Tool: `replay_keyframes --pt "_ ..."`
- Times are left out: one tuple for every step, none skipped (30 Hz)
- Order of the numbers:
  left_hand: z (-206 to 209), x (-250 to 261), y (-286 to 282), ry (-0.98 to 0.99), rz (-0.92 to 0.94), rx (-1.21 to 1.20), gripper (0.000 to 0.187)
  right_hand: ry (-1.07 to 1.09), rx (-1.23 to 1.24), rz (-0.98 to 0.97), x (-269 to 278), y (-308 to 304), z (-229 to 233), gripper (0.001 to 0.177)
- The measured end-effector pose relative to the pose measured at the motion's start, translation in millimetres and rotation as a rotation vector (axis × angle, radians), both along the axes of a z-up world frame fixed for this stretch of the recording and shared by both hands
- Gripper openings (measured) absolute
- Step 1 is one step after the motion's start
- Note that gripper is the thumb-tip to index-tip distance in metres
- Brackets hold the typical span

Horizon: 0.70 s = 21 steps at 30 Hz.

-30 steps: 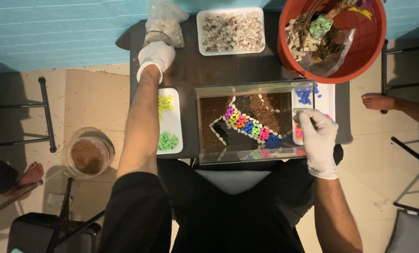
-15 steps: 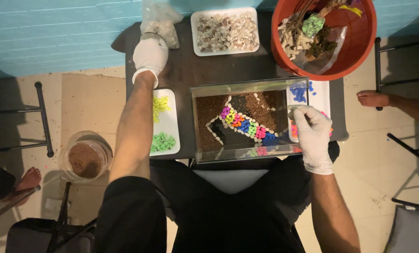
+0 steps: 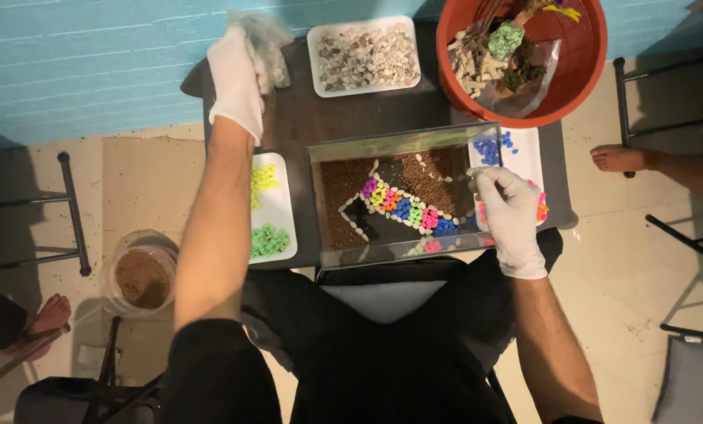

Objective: Placing colored stones and soil into a glass tank to create a decorative pattern.

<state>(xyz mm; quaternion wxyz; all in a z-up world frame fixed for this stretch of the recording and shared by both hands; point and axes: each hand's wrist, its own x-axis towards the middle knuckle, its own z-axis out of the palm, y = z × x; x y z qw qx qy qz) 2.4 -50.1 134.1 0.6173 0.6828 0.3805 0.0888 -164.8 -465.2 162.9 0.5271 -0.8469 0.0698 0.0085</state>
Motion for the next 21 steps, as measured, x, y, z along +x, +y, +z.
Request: replay_keyframes --pt "15 -9 -10 -0.147 0.044 -0.413 0.042 0.001 -0.004 0.011 0 -1 -2 0.014" --pt "30 -18 -19 -0.29 0.09 -0.826 0.047 0.003 -0.009 0.022 0 -2 -3 0.014" --pt "39 -28 -23 -0.291 0.089 -0.823 0.047 0.002 -0.006 0.021 1 -2 -3 0.014" --pt "48 -37 -27 -0.349 -0.016 -1.086 0.049 -0.013 -0.017 0.027 0 -2 -3 0.014" --pt "58 -46 -31 -0.407 -0.128 -1.348 0.052 -0.03 -0.029 0.033 1 -2 -2 0.015" --pt "68 -57 -41 -0.41 -0.132 -1.346 0.052 -0.033 -0.027 0.032 0 0 0 0.015" --pt "78 -68 -52 -0.522 -0.162 -1.496 0.051 -0.02 -0.022 0.017 0 2 3 0.015" --pt "88 -79 -63 -0.637 -0.193 -1.644 0.05 -0.008 -0.018 0.002 0 4 6 0.015" --pt "96 -86 -81 -0.641 -0.197 -1.641 0.05 -0.013 -0.016 0.003 0 4 5 0.015" --pt "103 -93 -100 -0.58 -0.067 -1.451 0.054 -0.018 0.002 0.003 0 4 5 0.015" --pt "110 -100 -118 -0.518 0.058 -1.255 0.062 -0.02 0.023 0.003 -1 4 4 0.015" --pt "97 -101 -128 -0.522 0.056 -1.25 0.062 -0.024 0.028 0.004 0 3 2 0.015" --pt "84 -102 -138 -0.454 0.064 -1.318 0.043 -0.052 0.049 -0.002 -1 2 0 0.015" --pt "71 -102 -147 -0.385 0.072 -1.384 0.034 -0.08 0.071 -0.007 0 0 -3 0.016" --pt "61 -105 -153 -0.385 0.065 -1.382 0.034 -0.083 0.075 -0.012 0 2 0 0.016" --pt "51 -106 -159 -0.335 0.093 -1.443 0.027 -0.102 0.061 0.002 0 3 4 0.015" --pt "41 -109 -166 -0.281 0.123 -1.505 0.025 -0.117 0.046 0.015 -1 4 6 0.015" --pt "34 -110 -173 -0.277 0.117 -1.503 0.025 -0.117 0.048 0.009 -1 1 6 0.015" --pt "27 -111 -178 -0.256 0.162 -1.509 0.022 -0.121 0.051 0.027 -1 0 5 0.014" --pt "20 -112 -182 -0.235 0.207 -1.515 0.023 -0.125 0.054 0.045 -1 -1 5 0.013" --pt "15 -115 -189 -0.239 0.205 -1.508 0.023 -0.128 0.061 0.046 0 -1 3 0.013"
